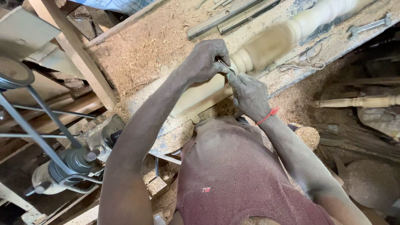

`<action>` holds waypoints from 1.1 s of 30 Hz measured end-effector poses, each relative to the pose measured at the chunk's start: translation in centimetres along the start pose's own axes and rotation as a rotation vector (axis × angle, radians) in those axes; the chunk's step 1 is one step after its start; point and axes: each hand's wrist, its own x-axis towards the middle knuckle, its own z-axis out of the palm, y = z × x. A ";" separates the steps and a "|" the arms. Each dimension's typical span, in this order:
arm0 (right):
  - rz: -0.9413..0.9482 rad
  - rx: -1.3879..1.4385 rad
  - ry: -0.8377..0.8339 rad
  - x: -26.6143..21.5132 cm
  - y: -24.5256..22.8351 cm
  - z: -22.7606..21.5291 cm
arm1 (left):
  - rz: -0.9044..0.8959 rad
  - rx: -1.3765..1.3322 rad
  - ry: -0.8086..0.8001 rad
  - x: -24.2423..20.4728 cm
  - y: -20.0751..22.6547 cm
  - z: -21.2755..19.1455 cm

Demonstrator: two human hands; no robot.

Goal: The person sands a rotating wooden component on a lathe. They apply a piece of sandpaper to various sections of the spinning wood, use a small hand tool to detail a groove, and then resume sanding with another piece of paper.

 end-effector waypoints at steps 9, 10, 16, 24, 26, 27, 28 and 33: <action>0.003 0.082 -0.012 0.1 -0.1 0.0 | 0.049 0.046 0.007 -0.1 -0.6 -0.2; 0.006 0.086 -0.021 0.2 -0.2 0.0 | 0.044 0.036 0.003 -0.1 -0.7 -0.3; 0.126 0.244 0.002 0.9 -1.1 -0.2 | 0.013 0.000 -0.030 0.2 -0.8 -0.7; 0.206 0.290 0.040 0.8 -2.2 -0.3 | 0.056 0.033 -0.059 0.6 -1.1 -0.9; 0.244 0.322 0.037 0.7 -2.1 -0.1 | -0.005 0.007 -0.057 0.8 -1.2 -0.8; 0.274 0.347 0.031 0.8 -2.0 0.2 | -0.036 -0.007 -0.057 0.8 -1.3 -0.8; 0.301 0.374 0.026 0.8 -1.9 0.6 | -0.029 -0.003 -0.057 0.9 -1.3 -0.8; 0.356 0.421 0.064 0.4 -1.8 1.3 | 0.019 0.007 -0.060 0.8 -1.5 -0.9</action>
